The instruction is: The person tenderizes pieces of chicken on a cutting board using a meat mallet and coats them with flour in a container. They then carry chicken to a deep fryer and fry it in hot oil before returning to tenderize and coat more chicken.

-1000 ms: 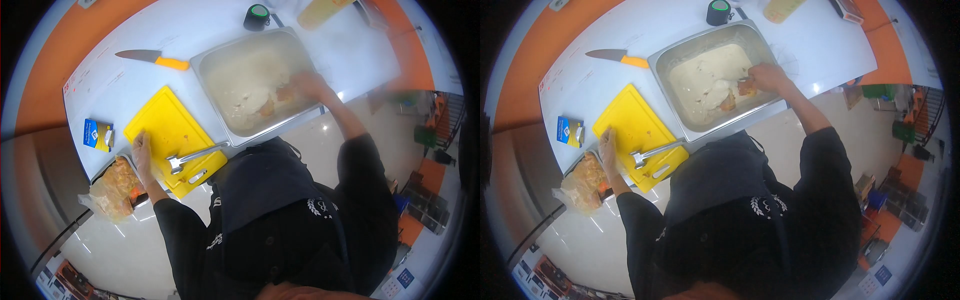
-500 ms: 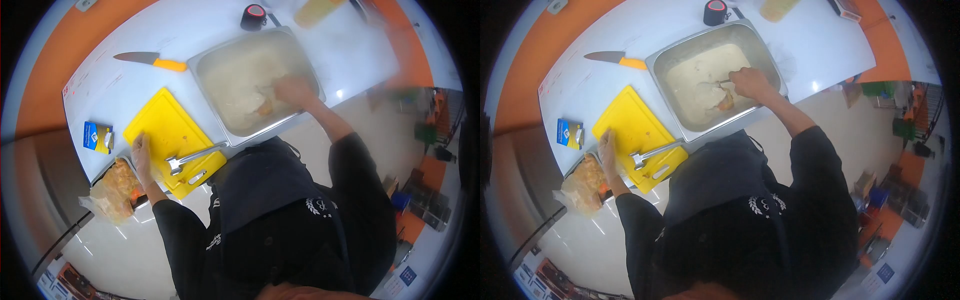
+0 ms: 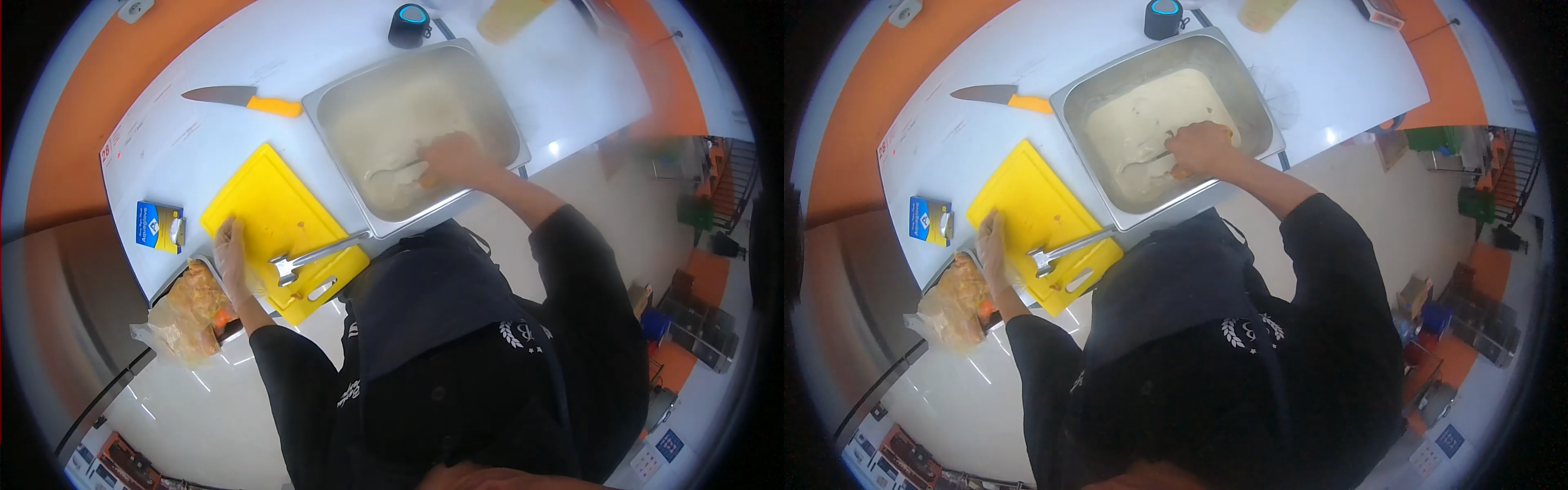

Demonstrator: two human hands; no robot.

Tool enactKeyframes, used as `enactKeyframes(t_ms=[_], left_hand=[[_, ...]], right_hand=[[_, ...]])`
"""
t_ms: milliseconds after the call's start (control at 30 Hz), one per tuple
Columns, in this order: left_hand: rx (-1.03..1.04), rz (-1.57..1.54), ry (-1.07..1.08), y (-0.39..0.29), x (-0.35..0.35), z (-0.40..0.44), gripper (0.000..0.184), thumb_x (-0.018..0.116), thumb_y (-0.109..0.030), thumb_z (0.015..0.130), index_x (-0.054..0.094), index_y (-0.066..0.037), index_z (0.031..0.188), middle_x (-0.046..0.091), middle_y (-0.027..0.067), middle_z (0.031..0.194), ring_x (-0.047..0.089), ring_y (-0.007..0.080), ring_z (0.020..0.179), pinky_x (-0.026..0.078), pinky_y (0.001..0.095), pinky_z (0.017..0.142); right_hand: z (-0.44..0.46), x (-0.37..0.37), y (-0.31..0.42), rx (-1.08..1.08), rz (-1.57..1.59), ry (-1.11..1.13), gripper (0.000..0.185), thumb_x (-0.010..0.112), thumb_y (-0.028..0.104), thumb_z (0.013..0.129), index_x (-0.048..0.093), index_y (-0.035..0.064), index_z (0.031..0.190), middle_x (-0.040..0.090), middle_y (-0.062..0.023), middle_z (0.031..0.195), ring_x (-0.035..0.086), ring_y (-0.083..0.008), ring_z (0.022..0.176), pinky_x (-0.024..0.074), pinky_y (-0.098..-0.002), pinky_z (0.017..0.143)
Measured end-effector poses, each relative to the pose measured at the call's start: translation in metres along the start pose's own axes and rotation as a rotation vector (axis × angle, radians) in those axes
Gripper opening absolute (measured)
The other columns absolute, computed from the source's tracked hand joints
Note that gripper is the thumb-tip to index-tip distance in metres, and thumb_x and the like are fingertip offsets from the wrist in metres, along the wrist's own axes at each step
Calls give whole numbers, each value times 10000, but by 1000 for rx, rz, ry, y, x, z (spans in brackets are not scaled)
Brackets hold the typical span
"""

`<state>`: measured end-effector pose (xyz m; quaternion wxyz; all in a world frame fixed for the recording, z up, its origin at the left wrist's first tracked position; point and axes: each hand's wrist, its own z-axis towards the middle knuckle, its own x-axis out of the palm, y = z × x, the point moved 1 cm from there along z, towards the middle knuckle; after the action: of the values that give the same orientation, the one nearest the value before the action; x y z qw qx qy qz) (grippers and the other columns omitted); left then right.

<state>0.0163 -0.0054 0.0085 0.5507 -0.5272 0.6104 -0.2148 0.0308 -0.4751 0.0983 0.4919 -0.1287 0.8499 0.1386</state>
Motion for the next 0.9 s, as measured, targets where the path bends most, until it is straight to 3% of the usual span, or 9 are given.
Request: enactKeyframes(t_ms=[167, 267, 367, 433, 500, 567, 667, 733, 900], left_hand=[[47, 80, -49, -5, 1, -3, 376, 651, -251, 904, 613, 12, 1169, 649, 40, 990, 576, 107, 889, 462, 247, 810], [-45, -32, -13, -8, 1, -7, 379, 644, -256, 908, 612, 14, 1172, 649, 50, 1002, 577, 116, 905, 458, 249, 824], [17, 0, 22, 2, -3, -1, 382, 639, -263, 909, 611, 11, 1173, 648, 60, 1017, 579, 122, 921, 455, 249, 833], [24, -7, -1, 10, -3, 3, 388, 639, -267, 908, 610, 8, 1179, 649, 61, 1027, 581, 125, 925, 455, 251, 831], [12, -5, -10, 13, -2, 4, 395, 640, -271, 905, 609, 4, 1188, 649, 62, 1037, 582, 127, 927, 456, 253, 832], [-19, 5, -9, 9, -2, 4, 406, 644, -274, 902, 607, -1, 1200, 650, 62, 1046, 582, 128, 928, 457, 255, 834], [-47, 41, -30, -11, 0, -7, 424, 645, -279, 900, 599, -5, 1220, 647, 69, 1071, 582, 129, 949, 454, 258, 852], [-54, 52, -16, -1, -2, -3, 433, 644, -283, 899, 596, -3, 1225, 645, 75, 1083, 581, 135, 967, 450, 262, 869], [-42, 91, -18, 5, -6, -2, 428, 634, -278, 903, 595, 8, 1219, 644, 86, 1097, 581, 150, 996, 443, 275, 898]], right_hand=[[-3, -2, -20, -92, 154, 195, 270, 623, 270, 822, 699, 52, 964, 676, -160, 934, 641, -303, 961, 493, -419, 827], [5, 28, -56, -192, 352, 237, 397, 596, 389, 858, 664, 144, 1163, 626, -154, 1137, 579, -312, 1062, 444, -421, 891], [-2, 20, -81, -214, 372, 213, 342, 568, 331, 881, 672, 117, 1126, 624, -165, 1134, 585, -315, 1060, 450, -422, 899], [-18, 8, -90, -241, 403, 19, 253, 538, 184, 859, 693, 77, 1028, 656, -155, 981, 622, -306, 988, 479, -405, 834], [-29, -11, -88, -59, 214, -44, 221, 526, 112, 847, 704, 70, 970, 674, -146, 898, 650, -298, 927, 505, -399, 775], [-43, -40, -66, 322, -195, 30, 206, 532, 115, 844, 707, 95, 951, 677, -137, 887, 670, -291, 877, 527, -404, 722], [-44, -31, -62, 308, -237, -94, 169, 541, 129, 840, 692, 119, 915, 680, -113, 867, 686, -285, 809, 541, -424, 656], [-43, -13, -63, 278, -18, -116, 172, 543, 140, 840, 686, 123, 934, 680, -109, 858, 686, -291, 808, 540, -425, 659], [-45, -20, -62, 311, -76, -51, 233, 532, 138, 846, 687, 136, 1021, 674, -118, 856, 681, -303, 831, 538, -422, 676]])
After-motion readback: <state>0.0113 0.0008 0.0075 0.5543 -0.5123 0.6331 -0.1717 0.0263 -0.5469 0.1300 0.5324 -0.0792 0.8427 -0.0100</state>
